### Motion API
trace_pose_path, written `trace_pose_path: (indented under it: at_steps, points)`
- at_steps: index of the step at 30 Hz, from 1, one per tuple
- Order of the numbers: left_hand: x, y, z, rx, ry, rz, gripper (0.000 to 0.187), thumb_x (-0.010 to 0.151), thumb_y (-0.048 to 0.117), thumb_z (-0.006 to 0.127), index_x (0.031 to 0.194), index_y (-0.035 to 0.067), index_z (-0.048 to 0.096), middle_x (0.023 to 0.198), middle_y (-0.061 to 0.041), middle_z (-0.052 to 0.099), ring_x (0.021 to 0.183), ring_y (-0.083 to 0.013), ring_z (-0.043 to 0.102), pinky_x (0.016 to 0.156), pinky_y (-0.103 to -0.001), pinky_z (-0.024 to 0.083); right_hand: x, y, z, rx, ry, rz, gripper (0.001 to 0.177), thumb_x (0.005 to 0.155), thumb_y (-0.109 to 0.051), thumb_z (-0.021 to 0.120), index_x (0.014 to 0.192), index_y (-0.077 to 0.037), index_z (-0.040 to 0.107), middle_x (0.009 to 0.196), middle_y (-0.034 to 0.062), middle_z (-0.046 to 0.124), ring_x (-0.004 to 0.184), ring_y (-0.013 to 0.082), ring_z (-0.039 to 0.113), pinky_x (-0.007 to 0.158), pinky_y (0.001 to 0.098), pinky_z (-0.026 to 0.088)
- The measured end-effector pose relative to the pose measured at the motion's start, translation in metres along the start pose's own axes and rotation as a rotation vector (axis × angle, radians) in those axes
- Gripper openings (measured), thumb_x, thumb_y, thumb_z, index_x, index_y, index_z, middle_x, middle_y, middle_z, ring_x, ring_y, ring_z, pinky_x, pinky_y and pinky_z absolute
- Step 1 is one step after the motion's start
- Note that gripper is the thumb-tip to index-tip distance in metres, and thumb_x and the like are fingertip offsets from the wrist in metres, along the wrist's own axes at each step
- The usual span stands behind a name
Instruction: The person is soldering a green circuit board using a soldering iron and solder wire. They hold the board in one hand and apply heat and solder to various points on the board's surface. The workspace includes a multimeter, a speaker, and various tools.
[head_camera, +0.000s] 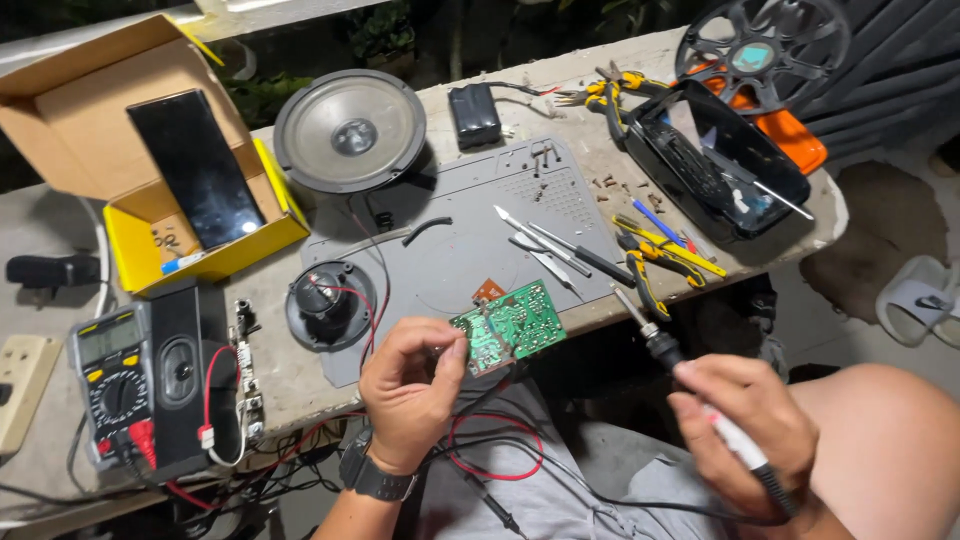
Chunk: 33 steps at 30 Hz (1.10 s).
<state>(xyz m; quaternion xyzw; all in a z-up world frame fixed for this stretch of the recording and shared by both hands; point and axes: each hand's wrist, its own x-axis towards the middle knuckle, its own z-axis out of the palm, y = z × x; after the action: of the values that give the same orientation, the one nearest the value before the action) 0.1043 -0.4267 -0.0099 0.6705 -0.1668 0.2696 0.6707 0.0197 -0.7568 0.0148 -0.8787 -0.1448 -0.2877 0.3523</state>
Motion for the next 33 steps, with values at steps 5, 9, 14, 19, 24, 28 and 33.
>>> trace_pose_path:
  at_steps: [5, 9, 14, 19, 24, 28, 33]
  points:
    - [-0.002, -0.005, 0.0, 0.003, -0.012, 0.009, 0.011, 0.104, -0.003, 0.079, 0.111, 0.004, 0.074, 0.104, -0.013, 0.078, 0.093, -0.0211, 0.076, 0.082, -0.029, 0.063, -0.029, 0.018, 0.001, -0.132, -0.1, -0.21, 0.031, 0.103, 0.0, 0.076, 0.131, -0.01, 0.086, 0.136, 0.0218, 0.07, 0.106, 0.0213, 0.079, 0.095, 0.0257, 0.066]
    - [-0.004, -0.008, -0.001, 0.018, -0.002, 0.007, 0.014, 0.103, -0.006, 0.079, 0.111, 0.004, 0.073, 0.105, -0.012, 0.079, 0.095, -0.0212, 0.078, 0.086, -0.03, 0.066, -0.045, 0.033, 0.003, -0.22, -0.197, -0.225, 0.047, 0.103, 0.003, 0.065, 0.139, -0.021, 0.085, 0.145, 0.0179, 0.066, 0.117, 0.0242, 0.081, 0.088, 0.0331, 0.069]
    - [-0.004, -0.009, -0.002, 0.025, -0.006, 0.01, 0.014, 0.104, -0.006, 0.079, 0.111, 0.004, 0.073, 0.105, -0.012, 0.079, 0.096, -0.0218, 0.079, 0.085, -0.03, 0.067, -0.031, 0.03, 0.005, -0.214, -0.235, -0.204, 0.06, 0.096, 0.008, 0.06, 0.144, -0.019, 0.083, 0.147, 0.0185, 0.068, 0.121, 0.0291, 0.08, 0.096, 0.0365, 0.07]
    - [-0.005, -0.007, -0.003, 0.036, -0.009, -0.025, 0.013, 0.104, -0.004, 0.079, 0.111, 0.005, 0.073, 0.105, -0.013, 0.079, 0.094, -0.0201, 0.078, 0.078, -0.027, 0.064, -0.031, 0.031, 0.005, -0.19, -0.305, -0.21, 0.07, 0.084, 0.015, 0.059, 0.141, -0.018, 0.082, 0.147, 0.0179, 0.067, 0.123, 0.0328, 0.078, 0.097, 0.0399, 0.068]
    - [-0.005, -0.007, -0.003, 0.087, -0.003, -0.05, 0.013, 0.104, -0.001, 0.081, 0.11, 0.007, 0.073, 0.104, -0.012, 0.079, 0.089, -0.0151, 0.076, 0.066, -0.022, 0.054, -0.042, 0.033, 0.0, -0.136, -0.292, -0.155, 0.056, 0.095, 0.009, 0.065, 0.139, -0.02, 0.085, 0.148, 0.0145, 0.068, 0.121, 0.0271, 0.08, 0.097, 0.0354, 0.067]
    - [-0.004, -0.007, -0.003, 0.055, -0.005, -0.051, 0.013, 0.105, -0.002, 0.08, 0.111, 0.007, 0.073, 0.103, -0.012, 0.079, 0.089, -0.0168, 0.076, 0.068, -0.023, 0.057, -0.039, 0.022, 0.004, -0.179, -0.15, -0.039, 0.036, 0.096, -0.007, 0.089, 0.127, -0.024, 0.089, 0.138, 0.0078, 0.075, 0.11, 0.0131, 0.082, 0.103, 0.0235, 0.067]
    - [-0.006, -0.008, -0.004, 0.053, 0.007, -0.093, 0.012, 0.105, -0.002, 0.08, 0.11, 0.006, 0.073, 0.105, -0.013, 0.08, 0.089, -0.0161, 0.077, 0.071, -0.023, 0.061, -0.047, 0.015, 0.01, 0.267, -0.008, 0.662, 0.034, 0.1, -0.016, 0.083, 0.132, -0.007, 0.081, 0.116, 0.0133, 0.095, 0.112, 0.0178, 0.091, 0.102, 0.0285, 0.071]
